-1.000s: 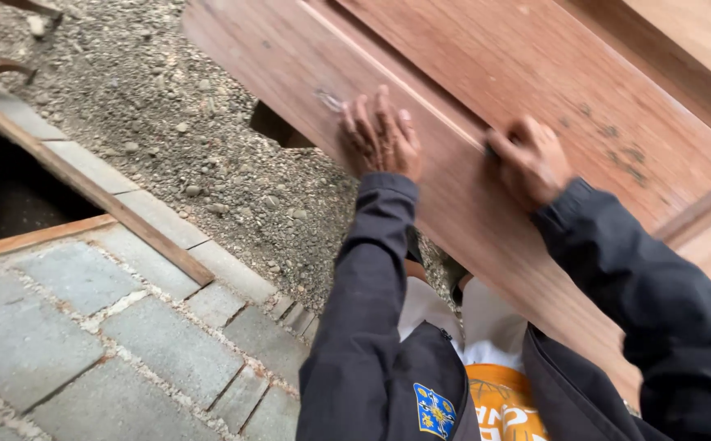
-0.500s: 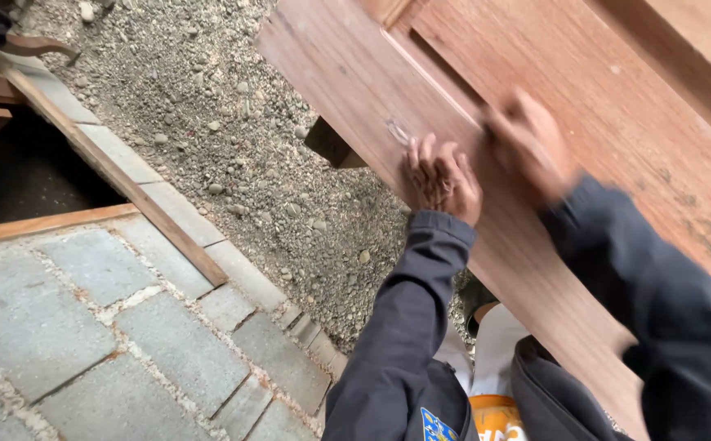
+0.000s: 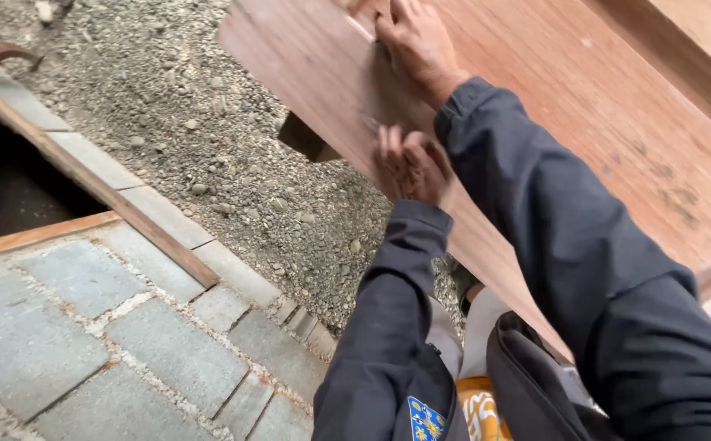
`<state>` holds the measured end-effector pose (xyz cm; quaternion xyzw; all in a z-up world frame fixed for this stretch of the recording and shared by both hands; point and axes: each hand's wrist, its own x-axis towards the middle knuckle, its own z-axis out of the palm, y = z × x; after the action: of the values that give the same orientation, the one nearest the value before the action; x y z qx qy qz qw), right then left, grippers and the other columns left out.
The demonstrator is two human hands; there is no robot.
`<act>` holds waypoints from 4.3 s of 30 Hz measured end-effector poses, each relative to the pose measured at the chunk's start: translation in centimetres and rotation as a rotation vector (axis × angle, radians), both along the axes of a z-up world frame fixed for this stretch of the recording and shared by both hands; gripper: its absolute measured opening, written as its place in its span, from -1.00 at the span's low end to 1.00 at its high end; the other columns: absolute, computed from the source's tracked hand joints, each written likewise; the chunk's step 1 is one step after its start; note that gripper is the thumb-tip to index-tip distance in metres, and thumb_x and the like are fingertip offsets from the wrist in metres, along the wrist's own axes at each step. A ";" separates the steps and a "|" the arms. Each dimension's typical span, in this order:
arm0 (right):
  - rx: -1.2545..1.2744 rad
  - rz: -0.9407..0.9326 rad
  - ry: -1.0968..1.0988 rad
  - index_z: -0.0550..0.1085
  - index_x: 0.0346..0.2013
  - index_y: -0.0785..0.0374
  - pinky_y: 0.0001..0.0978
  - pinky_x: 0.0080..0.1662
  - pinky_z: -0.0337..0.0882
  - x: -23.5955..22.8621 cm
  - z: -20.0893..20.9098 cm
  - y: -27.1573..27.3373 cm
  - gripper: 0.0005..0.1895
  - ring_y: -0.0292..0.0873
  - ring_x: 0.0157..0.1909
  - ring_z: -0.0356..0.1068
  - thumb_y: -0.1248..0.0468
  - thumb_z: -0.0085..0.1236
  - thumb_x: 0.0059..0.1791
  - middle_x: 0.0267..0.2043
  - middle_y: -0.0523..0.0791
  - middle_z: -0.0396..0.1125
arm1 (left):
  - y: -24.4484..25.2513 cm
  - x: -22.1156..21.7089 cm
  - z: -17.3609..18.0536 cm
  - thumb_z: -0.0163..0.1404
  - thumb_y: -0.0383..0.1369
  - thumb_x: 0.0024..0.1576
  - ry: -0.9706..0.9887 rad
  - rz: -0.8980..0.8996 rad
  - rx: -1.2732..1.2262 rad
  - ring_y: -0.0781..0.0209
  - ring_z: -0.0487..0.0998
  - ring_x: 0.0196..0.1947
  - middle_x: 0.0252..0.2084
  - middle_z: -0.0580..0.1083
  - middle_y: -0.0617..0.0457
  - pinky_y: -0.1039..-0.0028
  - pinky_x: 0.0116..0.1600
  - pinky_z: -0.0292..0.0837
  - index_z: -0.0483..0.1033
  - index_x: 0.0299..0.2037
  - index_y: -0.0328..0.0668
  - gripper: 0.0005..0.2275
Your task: Sanding the surface and recessed panels of a wooden door using sandpaper
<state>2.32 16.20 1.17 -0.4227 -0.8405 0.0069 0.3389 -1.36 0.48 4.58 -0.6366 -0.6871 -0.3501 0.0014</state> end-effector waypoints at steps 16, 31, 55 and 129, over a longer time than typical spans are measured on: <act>-0.475 -0.334 -0.120 0.38 -0.28 0.11 -0.32 -0.31 0.28 30.9 6.3 -35.5 -0.85 0.00 -0.39 0.24 0.36 -0.09 -0.12 -0.34 -0.09 0.14 | -5.7 8.7 -4.6 -0.14 -0.19 -0.06 0.290 -0.566 0.033 -0.14 0.20 0.05 -0.05 0.27 -0.19 0.08 0.17 -0.07 0.32 -0.11 -0.31 -0.61; -0.107 -0.299 0.124 0.34 -0.32 0.19 -0.24 -0.22 0.26 10.3 -4.1 -15.5 -0.83 0.04 -0.23 0.23 0.33 -0.18 -0.18 -0.28 0.03 0.16 | 8.8 -7.3 -1.8 -0.08 -0.21 -0.08 0.049 -0.767 -0.146 0.09 0.22 -0.03 -0.14 0.21 0.08 0.27 0.13 0.02 0.39 -0.24 0.02 -0.78; -0.423 -1.436 -0.150 0.50 -0.23 0.42 -0.32 -0.25 0.31 21.4 5.9 -42.3 -0.91 -0.09 -0.24 0.13 0.45 0.28 0.08 -0.16 0.01 0.10 | 7.9 14.1 -4.9 0.03 0.14 -0.19 0.226 -1.745 -0.076 -0.11 -0.15 0.23 0.15 -0.03 -0.06 -0.08 0.23 -0.15 0.14 0.09 0.11 -0.33; 0.011 -2.093 0.118 0.34 -0.13 0.36 -0.14 0.02 -0.03 5.7 1.5 -28.9 -0.54 0.07 0.03 0.05 0.14 0.04 -0.22 -0.04 0.04 0.12 | 2.6 14.2 -7.8 -0.14 -0.28 -0.18 0.270 -2.104 0.222 0.17 0.30 -0.42 -0.41 0.27 0.12 0.39 -0.34 0.24 0.35 -0.15 -0.20 -0.64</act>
<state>8.00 -12.67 2.62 -0.9363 -0.0373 -0.2730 0.2180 12.87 3.07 -3.22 -0.9398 0.2497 -0.1625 -0.1673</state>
